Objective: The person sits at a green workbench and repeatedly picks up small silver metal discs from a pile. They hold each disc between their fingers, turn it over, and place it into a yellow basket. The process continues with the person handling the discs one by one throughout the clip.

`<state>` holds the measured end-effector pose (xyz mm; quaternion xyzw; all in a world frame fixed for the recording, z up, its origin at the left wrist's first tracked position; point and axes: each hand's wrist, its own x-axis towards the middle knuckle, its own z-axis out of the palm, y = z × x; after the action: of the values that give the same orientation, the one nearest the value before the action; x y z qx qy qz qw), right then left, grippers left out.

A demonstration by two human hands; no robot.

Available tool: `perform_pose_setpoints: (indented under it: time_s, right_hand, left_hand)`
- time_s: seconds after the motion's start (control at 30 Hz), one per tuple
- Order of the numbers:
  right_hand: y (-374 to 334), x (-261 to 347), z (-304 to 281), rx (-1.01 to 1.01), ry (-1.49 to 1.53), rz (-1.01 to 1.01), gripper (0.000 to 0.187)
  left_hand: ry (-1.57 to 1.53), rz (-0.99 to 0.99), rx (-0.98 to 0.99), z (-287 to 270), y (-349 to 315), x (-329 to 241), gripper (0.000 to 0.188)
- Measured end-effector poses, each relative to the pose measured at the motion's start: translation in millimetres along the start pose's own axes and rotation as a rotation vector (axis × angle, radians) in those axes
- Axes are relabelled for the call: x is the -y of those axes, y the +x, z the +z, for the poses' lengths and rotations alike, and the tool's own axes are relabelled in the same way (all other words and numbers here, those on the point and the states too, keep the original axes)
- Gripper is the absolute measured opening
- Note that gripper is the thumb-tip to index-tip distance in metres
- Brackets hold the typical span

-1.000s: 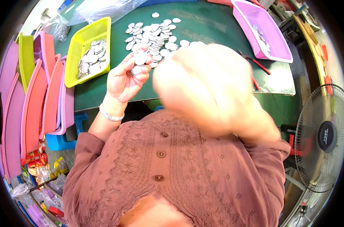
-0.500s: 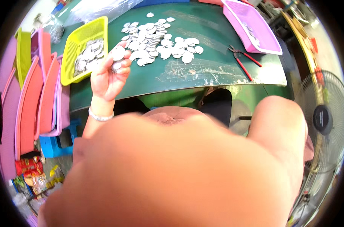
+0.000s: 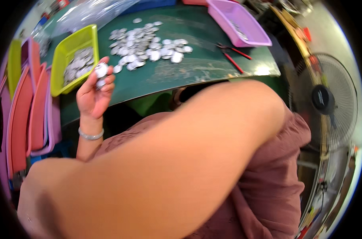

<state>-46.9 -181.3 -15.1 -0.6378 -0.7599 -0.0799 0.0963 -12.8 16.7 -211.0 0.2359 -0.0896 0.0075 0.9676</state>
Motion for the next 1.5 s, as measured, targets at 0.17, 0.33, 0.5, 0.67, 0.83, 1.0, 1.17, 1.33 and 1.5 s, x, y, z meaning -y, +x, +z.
perform_pose_setpoints:
  time_s: [0.17,0.33,0.5,0.67,0.83,1.0,1.17,1.33,1.5]
  right_hand:
    - [9.0,1.3,1.9,0.012,0.006,0.033,0.018]
    - [4.7,-23.0,6.6,0.013,0.039,0.285,0.015]
    - [-42.6,-101.6,69.9,-0.448,0.673,0.426,0.009]
    - [-63.9,-147.2,131.9,-0.465,0.763,0.53,0.01]
    - [-86.7,-178.5,153.5,-0.419,0.802,0.606,0.012]
    - [-105.5,-201.2,168.0,-0.436,0.805,0.66,0.013]
    - [-120.0,-215.3,173.4,-0.425,0.785,0.719,0.014]
    - [-125.7,-225.2,178.7,-0.482,0.649,0.706,0.014]
    - [-125.5,-231.2,182.1,-0.472,0.53,0.729,0.015]
  left_hand:
    - [-0.001,0.008,-0.017,-9.8,-6.1,-7.7,0.044]
    - [-0.012,0.033,-0.042,-8.0,-7.0,-15.7,0.04]
    - [-0.109,-0.071,-0.065,-0.4,19.5,-12.3,0.038]
    - [-0.157,-0.088,-0.125,-3.6,38.7,-10.4,0.037]
    - [-0.187,-0.108,-0.156,-5.5,59.5,-1.2,0.037]
    - [-0.109,-0.123,-0.241,-10.6,80.3,15.3,0.044]
    - [-0.205,-0.156,-0.221,-15.6,97.3,30.1,0.038]
    - [-0.211,-0.17,-0.243,-21.6,106.9,37.0,0.039]
    - [-0.232,-0.187,-0.25,-24.0,109.7,38.9,0.039]
